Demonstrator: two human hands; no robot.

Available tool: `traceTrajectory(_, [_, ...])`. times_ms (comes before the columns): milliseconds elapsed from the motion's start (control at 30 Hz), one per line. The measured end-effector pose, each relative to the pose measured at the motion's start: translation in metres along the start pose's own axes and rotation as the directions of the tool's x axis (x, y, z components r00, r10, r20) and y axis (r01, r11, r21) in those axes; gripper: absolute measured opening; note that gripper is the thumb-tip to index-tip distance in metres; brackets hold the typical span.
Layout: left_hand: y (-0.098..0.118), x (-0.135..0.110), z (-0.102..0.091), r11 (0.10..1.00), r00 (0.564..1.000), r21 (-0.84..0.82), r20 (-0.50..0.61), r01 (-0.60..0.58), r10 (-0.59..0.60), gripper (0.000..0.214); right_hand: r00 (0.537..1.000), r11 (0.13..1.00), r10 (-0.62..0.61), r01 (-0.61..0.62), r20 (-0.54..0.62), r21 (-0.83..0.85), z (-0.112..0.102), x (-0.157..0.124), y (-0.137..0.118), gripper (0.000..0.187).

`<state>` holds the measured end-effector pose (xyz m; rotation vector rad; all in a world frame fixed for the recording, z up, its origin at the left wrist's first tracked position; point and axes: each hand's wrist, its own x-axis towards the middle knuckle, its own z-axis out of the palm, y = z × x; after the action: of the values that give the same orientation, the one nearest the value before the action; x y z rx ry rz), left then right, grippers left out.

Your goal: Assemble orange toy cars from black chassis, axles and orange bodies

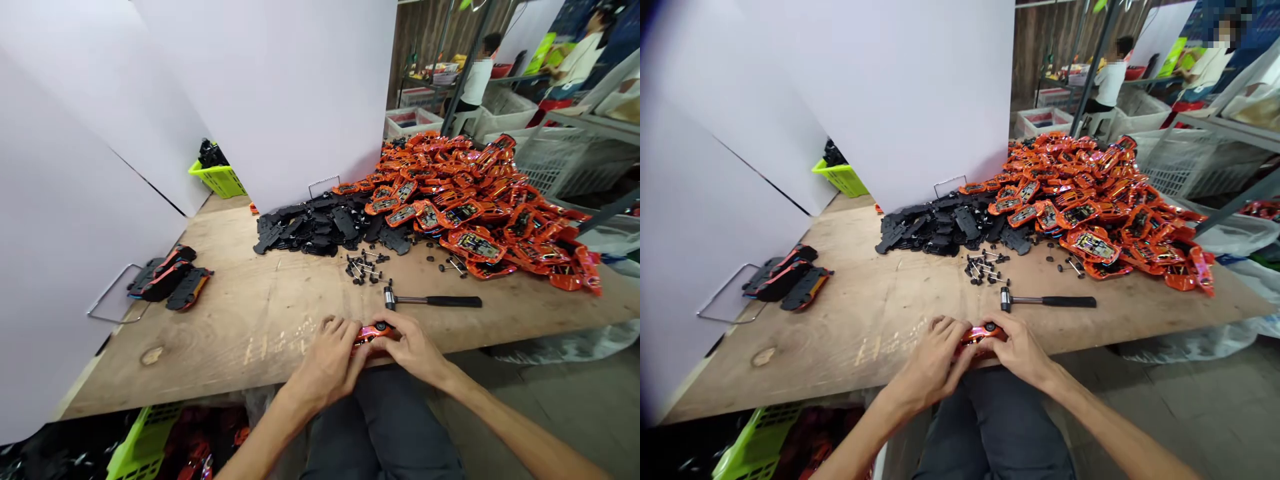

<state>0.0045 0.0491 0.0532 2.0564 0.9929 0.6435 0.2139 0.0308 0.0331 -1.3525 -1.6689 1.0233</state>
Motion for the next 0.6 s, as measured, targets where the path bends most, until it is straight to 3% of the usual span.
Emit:
traceTrajectory(100, [0.013,0.001,0.007,0.998,0.998,-0.048,-0.053,0.044,-0.047,0.049,0.997,0.997,0.082,-0.082,0.011,0.008,-0.002,0.000,-0.021,0.014])
traceTrajectory(200, [0.016,-0.002,0.022,0.952,0.967,-0.237,-0.122,0.192,-0.225,0.037,0.993,0.994,0.107,-0.109,0.056,0.030,-0.015,0.000,-0.020,0.020])
traceTrajectory(267, [0.016,-0.005,0.026,0.842,0.919,-0.426,-0.058,0.331,-0.390,0.031,0.998,0.998,0.059,-0.058,0.006,-0.031,-0.035,0.002,-0.003,0.027])
traceTrajectory(300, [0.016,-0.007,0.027,0.726,0.887,-0.554,0.046,0.406,-0.460,0.027,0.998,0.992,0.005,-0.013,-0.063,-0.126,-0.048,0.004,0.010,0.030])
traceTrajectory(333, [0.016,-0.009,0.026,0.546,0.844,-0.685,0.195,0.482,-0.500,0.023,0.988,0.966,-0.066,0.028,-0.141,-0.256,-0.061,0.006,0.023,0.032])
traceTrajectory(367, [0.016,-0.012,0.026,0.306,0.793,-0.777,0.372,0.551,-0.483,0.021,0.971,0.912,-0.142,0.053,-0.192,-0.407,-0.073,0.008,0.036,0.031])
traceTrajectory(433, [0.015,-0.017,0.028,-0.208,0.695,-0.755,0.655,0.622,-0.296,0.025,0.963,0.780,-0.220,0.077,-0.156,-0.621,-0.089,0.009,0.058,0.026])
traceTrajectory(467, [0.013,-0.021,0.031,-0.407,0.664,-0.676,0.721,0.614,-0.197,0.029,0.971,0.739,-0.218,0.096,-0.102,-0.667,-0.093,0.007,0.064,0.024])
traceTrajectory(533, [0.010,-0.029,0.040,-0.651,0.646,-0.529,0.760,0.544,-0.078,0.034,0.985,0.745,-0.173,0.124,-0.010,-0.656,-0.091,-0.001,0.064,0.023])
traceTrajectory(600, [0.006,-0.036,0.051,-0.768,0.659,-0.451,0.751,0.456,-0.050,0.036,0.989,0.810,-0.129,0.147,0.073,-0.567,-0.082,-0.011,0.052,0.022])
